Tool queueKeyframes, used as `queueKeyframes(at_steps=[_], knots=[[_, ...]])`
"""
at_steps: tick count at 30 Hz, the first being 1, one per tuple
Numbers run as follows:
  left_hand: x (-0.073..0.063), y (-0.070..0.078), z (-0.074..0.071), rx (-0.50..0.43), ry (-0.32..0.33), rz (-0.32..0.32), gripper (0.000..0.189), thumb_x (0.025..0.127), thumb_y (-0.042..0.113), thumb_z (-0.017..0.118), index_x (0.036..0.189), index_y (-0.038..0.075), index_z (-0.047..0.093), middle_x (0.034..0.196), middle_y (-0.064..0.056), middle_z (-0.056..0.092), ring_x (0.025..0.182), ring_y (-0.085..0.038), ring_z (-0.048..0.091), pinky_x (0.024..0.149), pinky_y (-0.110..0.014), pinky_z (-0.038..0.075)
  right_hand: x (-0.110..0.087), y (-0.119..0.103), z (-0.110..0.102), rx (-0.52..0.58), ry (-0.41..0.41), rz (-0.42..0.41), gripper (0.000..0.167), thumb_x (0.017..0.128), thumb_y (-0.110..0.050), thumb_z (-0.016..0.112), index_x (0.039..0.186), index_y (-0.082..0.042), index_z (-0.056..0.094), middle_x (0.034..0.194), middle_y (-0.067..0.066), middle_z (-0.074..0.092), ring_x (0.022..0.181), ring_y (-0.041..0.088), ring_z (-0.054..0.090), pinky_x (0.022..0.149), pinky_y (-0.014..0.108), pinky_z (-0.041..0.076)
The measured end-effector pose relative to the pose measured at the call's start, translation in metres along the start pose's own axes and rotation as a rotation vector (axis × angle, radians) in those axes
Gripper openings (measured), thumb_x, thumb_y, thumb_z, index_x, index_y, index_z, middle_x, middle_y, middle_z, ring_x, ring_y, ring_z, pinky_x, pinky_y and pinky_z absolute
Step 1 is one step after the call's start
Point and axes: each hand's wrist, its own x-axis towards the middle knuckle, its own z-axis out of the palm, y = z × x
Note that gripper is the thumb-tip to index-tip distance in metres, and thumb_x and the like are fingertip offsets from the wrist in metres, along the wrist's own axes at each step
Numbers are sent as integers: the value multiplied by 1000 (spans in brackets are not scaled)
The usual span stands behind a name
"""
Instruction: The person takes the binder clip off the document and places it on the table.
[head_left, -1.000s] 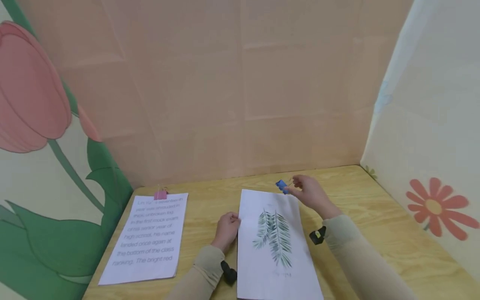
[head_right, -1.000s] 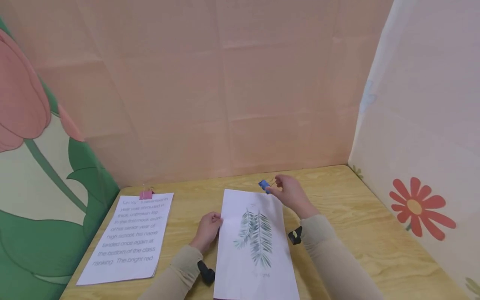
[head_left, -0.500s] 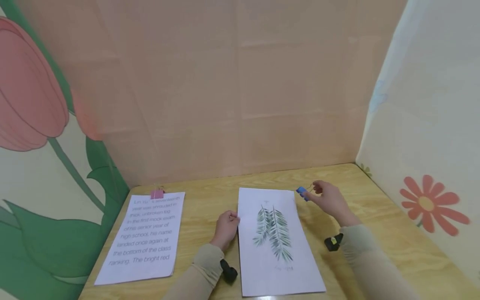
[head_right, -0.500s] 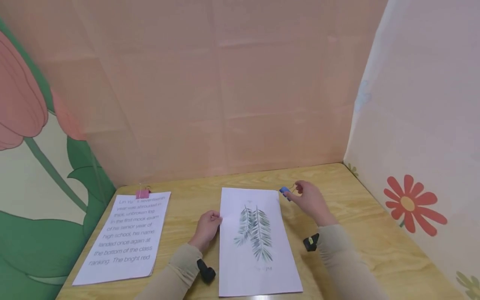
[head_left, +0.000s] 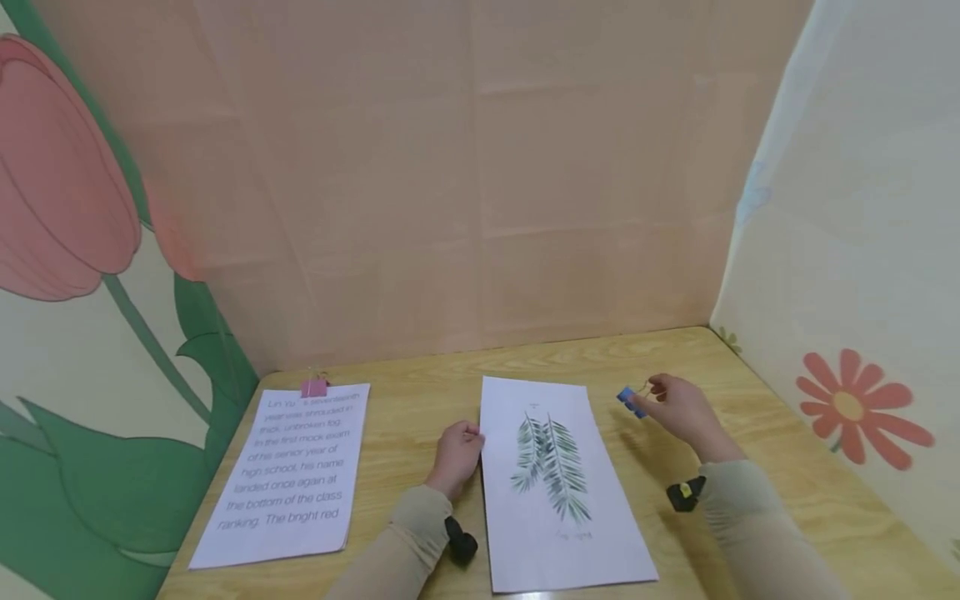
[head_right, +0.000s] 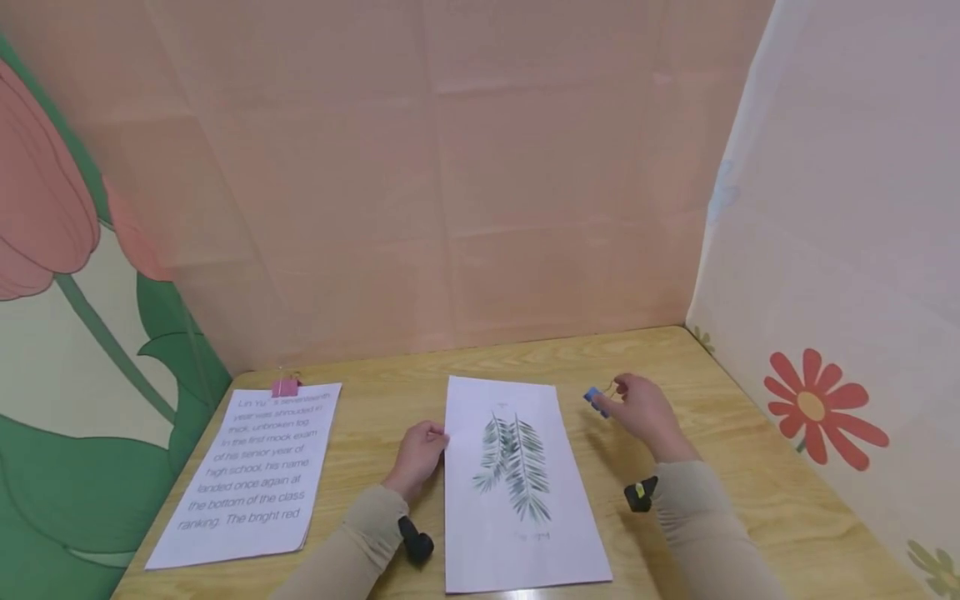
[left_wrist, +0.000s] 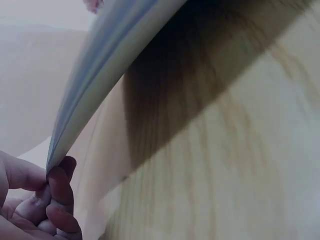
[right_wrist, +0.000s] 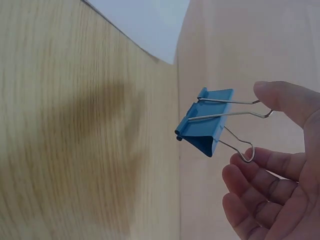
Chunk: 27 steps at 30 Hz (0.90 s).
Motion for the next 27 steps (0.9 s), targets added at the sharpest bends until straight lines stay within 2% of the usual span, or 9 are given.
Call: queueKeyframes(at_steps=[4,11,21,27], knots=[[2,2,5,10,13,35,5,96,0,61,96,-4,65,92,-12,70,86,-22,65,78,-38,54,-3,6,-1,-17,-13,20,72,101,-40,65,136,20,47,124,40,58,111,53,59,88,62,51],[6,5,16,14,48,44,5,94,-1,63,94,-5,65,90,-11,70,84,-21,63,76,-36,53,-7,14,-2,-37,-15,31,74,100,-42,66,133,22,47,123,40,58,109,53,59,88,62,51],[7,11,23,4,22,35,4,94,-1,63,94,-3,67,81,-6,66,70,-14,56,62,-28,47,-9,26,3,-26,-36,69,78,100,-47,63,134,21,48,124,40,59,111,55,59,90,62,49],[8,12,25,16,26,43,4,94,-2,63,94,-4,67,80,-6,65,69,-15,56,62,-28,47,-11,29,4,-9,-37,78,76,99,-45,64,134,20,48,123,38,60,110,53,59,90,62,50]])
